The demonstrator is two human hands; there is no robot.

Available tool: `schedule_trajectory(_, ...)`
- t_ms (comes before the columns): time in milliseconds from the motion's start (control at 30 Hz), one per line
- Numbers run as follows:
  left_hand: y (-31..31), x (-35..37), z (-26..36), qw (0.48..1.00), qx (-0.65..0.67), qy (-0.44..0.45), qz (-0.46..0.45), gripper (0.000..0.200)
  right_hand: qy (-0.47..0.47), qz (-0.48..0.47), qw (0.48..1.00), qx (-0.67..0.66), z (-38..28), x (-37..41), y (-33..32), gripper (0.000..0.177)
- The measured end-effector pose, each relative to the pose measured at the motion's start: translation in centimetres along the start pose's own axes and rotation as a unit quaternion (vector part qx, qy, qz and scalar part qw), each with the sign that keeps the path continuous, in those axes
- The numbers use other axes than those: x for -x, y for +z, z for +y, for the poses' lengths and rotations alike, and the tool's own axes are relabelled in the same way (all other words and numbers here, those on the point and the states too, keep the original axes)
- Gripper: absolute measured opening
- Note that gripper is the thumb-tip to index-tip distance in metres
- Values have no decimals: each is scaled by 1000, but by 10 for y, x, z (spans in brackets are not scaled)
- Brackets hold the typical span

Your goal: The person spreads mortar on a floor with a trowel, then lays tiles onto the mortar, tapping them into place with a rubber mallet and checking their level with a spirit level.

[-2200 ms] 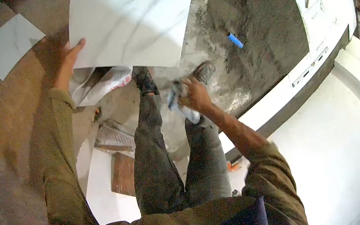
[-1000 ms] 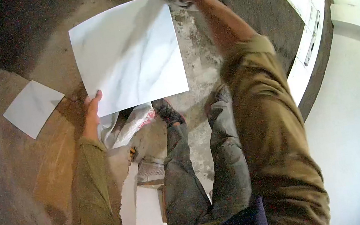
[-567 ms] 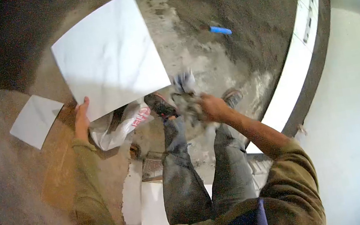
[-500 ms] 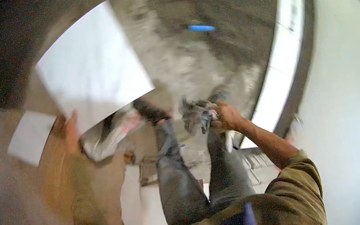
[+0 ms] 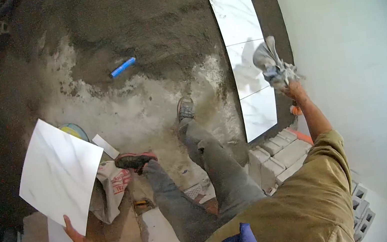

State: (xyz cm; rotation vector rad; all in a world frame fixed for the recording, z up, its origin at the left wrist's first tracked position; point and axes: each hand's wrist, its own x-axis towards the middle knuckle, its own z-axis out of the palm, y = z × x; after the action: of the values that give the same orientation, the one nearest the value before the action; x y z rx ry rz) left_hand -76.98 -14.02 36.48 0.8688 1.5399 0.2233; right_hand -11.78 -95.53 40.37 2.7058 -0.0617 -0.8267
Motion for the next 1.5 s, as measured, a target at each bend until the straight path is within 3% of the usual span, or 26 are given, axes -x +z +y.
schedule_trajectory(67,54,53,47,995,-47,91,-9,58,-28,-49,998,-13,14,-23,38,50)
schedule_trajectory(100,86,75,64,994,-30,88,54,56,-54,-88,994,-19,20,-27,55,41)
schedule_trajectory(200,115,96,91,981,-131,107,93,56,-149,-179,948,-215,-36,31,80,33)
schedule_trajectory(267,160,123,105,970,-172,120,126,56,-168,-432,826,-321,-111,104,-1,18)
schedule_trajectory(300,180,143,111,955,-206,132,168,56,-346,-402,792,-302,-114,131,22,20)
schedule_trajectory(333,202,159,118,953,-207,133,176,56,-393,-485,717,-311,-126,157,6,27)
schedule_trajectory(367,230,176,128,926,-301,114,197,54,-547,-422,675,-258,-132,174,-10,35)
schedule_trajectory(433,314,220,146,882,-390,76,253,49,-608,-303,725,-113,-136,184,-57,35)
schedule_trajectory(467,321,220,145,879,-391,76,262,49,-614,-305,719,-115,-136,180,-49,35)
schedule_trajectory(567,358,201,141,911,-360,139,142,44,-592,-333,697,-229,-138,156,-52,28)
schedule_trajectory(633,421,192,147,945,-300,80,105,40,-488,-583,614,-214,-149,132,-119,24)
schedule_trajectory(667,438,181,146,952,-284,95,55,38,-486,-587,611,-212,-155,125,-135,24)
schedule_trajectory(767,514,147,141,971,-223,84,-30,35,-466,-687,486,-273,-164,90,-138,27)
schedule_trajectory(833,562,144,145,973,-209,80,-46,33,-206,-760,500,-361,-175,49,-151,26)
schedule_trajectory(867,587,146,149,981,-169,75,-57,32,-166,-718,569,-366,-202,17,-176,27)
schedule_trajectory(933,615,139,158,981,-166,63,-81,32,-197,-428,729,-496,-226,-36,-156,27)
schedule_trajectory(967,626,137,162,980,-157,56,-109,31,-94,-339,762,-544,-243,-68,-156,26)
schedule_trajectory(1000,635,138,166,980,-161,57,-104,31,-98,-218,803,-546,-256,-107,-134,28)
schedule_trajectory(1067,653,135,171,980,-152,61,-111,30,-134,-74,780,-607,-294,-153,-122,38)
schedule_trajectory(1167,691,119,174,979,-137,58,-137,30,-158,-148,799,-561,-317,-236,-90,33)
schedule_trajectory(1200,700,117,177,979,-130,57,-146,29,-36,-328,766,-552,-322,-254,-130,37)
schedule_trajectory(1267,712,100,169,977,-139,75,-142,29,22,-243,712,-659,-345,-277,-125,35)
schedule_trajectory(1300,725,86,162,975,-143,85,-149,29,-82,-142,758,-631,-340,-306,-93,36)
schedule_trajectory(1333,745,74,155,975,-134,104,-140,29,-103,-139,752,-636,-352,-331,-102,36)
schedule_trajectory(1400,780,55,133,975,-110,130,-140,29,-65,-43,822,-565,-359,-366,-106,38)
schedule_trajectory(1500,826,14,113,972,-104,122,-174,32,-92,12,816,-570,-363,-421,-122,44)
